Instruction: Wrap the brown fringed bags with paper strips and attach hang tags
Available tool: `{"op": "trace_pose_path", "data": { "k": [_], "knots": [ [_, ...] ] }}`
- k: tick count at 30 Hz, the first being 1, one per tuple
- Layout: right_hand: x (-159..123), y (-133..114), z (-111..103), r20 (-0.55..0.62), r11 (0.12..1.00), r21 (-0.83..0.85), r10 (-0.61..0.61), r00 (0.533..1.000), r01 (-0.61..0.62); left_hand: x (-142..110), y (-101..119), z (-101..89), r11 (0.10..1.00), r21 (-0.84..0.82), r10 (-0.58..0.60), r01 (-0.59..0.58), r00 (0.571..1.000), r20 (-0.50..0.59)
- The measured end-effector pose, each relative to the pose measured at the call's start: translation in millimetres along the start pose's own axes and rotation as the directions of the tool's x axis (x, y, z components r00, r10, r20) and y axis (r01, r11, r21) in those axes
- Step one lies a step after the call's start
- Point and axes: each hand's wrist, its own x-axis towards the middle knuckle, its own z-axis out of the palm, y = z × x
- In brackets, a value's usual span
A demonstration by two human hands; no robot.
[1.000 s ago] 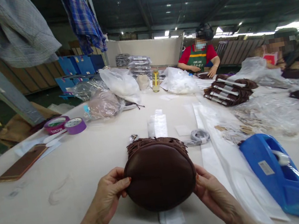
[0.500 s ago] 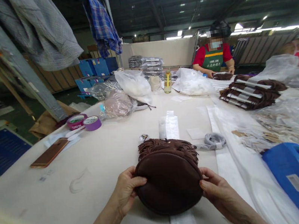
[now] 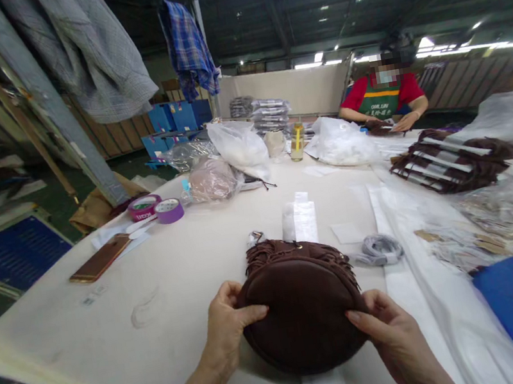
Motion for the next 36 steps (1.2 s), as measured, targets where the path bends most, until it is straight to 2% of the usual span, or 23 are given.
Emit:
{"op": "trace_pose_path", "data": {
  "k": [2, 4, 6, 11, 16, 18, 20, 22, 25, 31, 33, 36],
  "knots": [
    [0, -2, -2, 0.004, 1.000, -0.013, 0.011, 1.000, -0.011, -4, 2, -0.9, 0.999, -0.007, 0.046, -0.046, 0.994, 0.095],
    [-1, -3, -3, 0.012, 0.999, -0.009, 0.038, 0.999, -0.038, -7, 4, -4.5, 0.999, 0.005, 0.033, -0.034, 0.977, 0.212],
    [-2, -2, -3, -0.003, 0.998, -0.003, 0.058, 0.998, -0.058, -9, 5, -10.0, 1.000, 0.011, 0.003, -0.007, 0.959, 0.285],
    [0, 1, -3, -0.025, 0.993, 0.002, 0.115, 0.993, -0.115, 0, 5, -19.9, 0.979, -0.104, -0.126, 0.177, 0.917, 0.377],
    [5, -5, -8, 0.010, 0.986, -0.018, 0.169, 0.986, -0.169, 14, 7, -13.7, 0.919, -0.175, -0.216, 0.353, 0.823, 0.525],
    [5, -10, -10, 0.017, 0.985, -0.014, 0.169, 0.985, -0.169, 14, 9, -10.3, 0.902, -0.184, -0.223, 0.391, 0.785, 0.577],
    [5, -15, -10, 0.011, 0.986, -0.008, 0.168, 0.986, -0.168, 13, 10, -8.2, 0.897, -0.182, -0.224, 0.403, 0.769, 0.599],
    [5, -18, -10, 0.006, 0.986, -0.012, 0.167, 0.986, -0.167, 11, 12, -7.7, 0.905, -0.174, -0.223, 0.389, 0.780, 0.585],
    [5, -20, -8, 0.020, 0.987, -0.032, 0.155, 0.988, -0.155, 9, 15, -7.9, 0.931, -0.120, -0.243, 0.344, 0.832, 0.499],
    [6, -15, -2, -0.035, 0.985, -0.089, 0.142, 0.989, -0.145, 6, 16, -3.8, 0.971, 0.021, -0.238, 0.239, 0.949, 0.207],
    [7, -12, 0, -0.049, 0.986, -0.108, 0.120, 0.992, -0.124, 7, 12, -2.1, 0.979, 0.066, -0.200, 0.193, 0.971, 0.133],
    [9, -9, 2, -0.074, 0.983, -0.167, 0.061, 0.995, -0.073, 9, 5, 0.3, 0.987, 0.103, -0.138, 0.126, 0.984, 0.116]
  ]
}}
